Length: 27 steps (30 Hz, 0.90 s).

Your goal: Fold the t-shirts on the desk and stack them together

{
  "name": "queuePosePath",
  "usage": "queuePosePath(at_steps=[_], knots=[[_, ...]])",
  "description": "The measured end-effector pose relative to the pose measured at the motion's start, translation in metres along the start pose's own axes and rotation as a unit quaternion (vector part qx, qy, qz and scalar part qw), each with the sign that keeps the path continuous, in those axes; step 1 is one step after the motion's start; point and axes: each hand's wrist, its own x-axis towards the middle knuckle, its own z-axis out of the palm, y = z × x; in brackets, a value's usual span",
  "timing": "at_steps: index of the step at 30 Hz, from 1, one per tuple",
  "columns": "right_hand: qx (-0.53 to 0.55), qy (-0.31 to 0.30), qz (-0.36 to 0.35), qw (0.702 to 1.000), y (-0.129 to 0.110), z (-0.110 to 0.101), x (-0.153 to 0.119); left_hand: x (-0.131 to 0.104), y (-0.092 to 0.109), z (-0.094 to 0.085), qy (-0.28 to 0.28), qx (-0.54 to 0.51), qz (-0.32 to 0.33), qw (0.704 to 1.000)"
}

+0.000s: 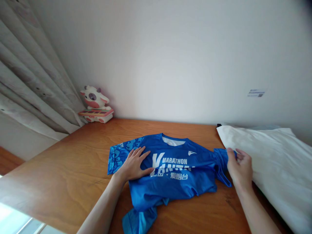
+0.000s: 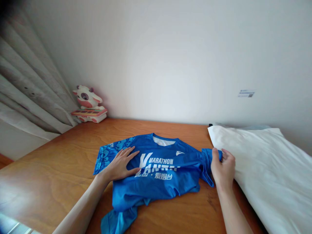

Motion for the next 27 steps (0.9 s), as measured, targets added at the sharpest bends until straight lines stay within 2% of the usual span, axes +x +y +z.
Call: queuePosePath(at_steps=[3,6,9,11,13,15,16,18,21,23,25,27], knots=[[-0.087,-0.060,0.042,0.994,-0.009,-0.002,-0.006,0.002,0.005,-0.008,0.047,0.018,-0.029,0.998],[-0.191,-0.100,0.009,0.977,-0.013,-0.006,-0.011,0.007,0.006,-0.009,0.098,0.031,-0.077,0.992],[-0.271,-0.053,-0.099,0.956,-0.014,-0.010,-0.014,0.009,0.003,0.001,0.122,0.030,-0.085,0.988],[-0.274,-0.021,-0.195,0.942,-0.015,-0.008,-0.016,0.008,0.000,0.009,0.108,0.028,-0.074,0.991],[-0.227,-0.043,-0.291,0.928,-0.016,-0.002,-0.019,0.006,-0.002,0.015,0.076,0.021,-0.060,0.995],[-0.180,-0.108,-0.354,0.912,-0.019,0.004,-0.023,0.004,-0.002,0.016,0.059,0.013,-0.043,0.997],[-0.173,-0.143,-0.361,0.905,-0.021,0.007,-0.025,0.004,0.000,0.013,0.060,0.011,-0.034,0.998],[-0.211,-0.190,-0.328,0.901,-0.026,0.008,-0.029,0.005,0.003,0.006,0.079,0.013,-0.028,0.996],[-0.319,-0.205,-0.232,0.896,-0.035,0.000,-0.033,0.009,0.007,-0.006,0.111,0.011,-0.079,0.991],[-0.359,-0.207,-0.195,0.889,-0.038,-0.004,-0.033,0.011,0.008,-0.008,0.127,0.013,-0.112,0.986],[-0.324,-0.221,-0.221,0.893,-0.036,-0.004,-0.031,0.013,0.006,-0.005,0.139,0.023,-0.095,0.985],[-0.234,-0.244,-0.283,0.898,-0.030,0.002,-0.030,0.014,0.004,0.001,0.149,0.023,-0.047,0.987]])
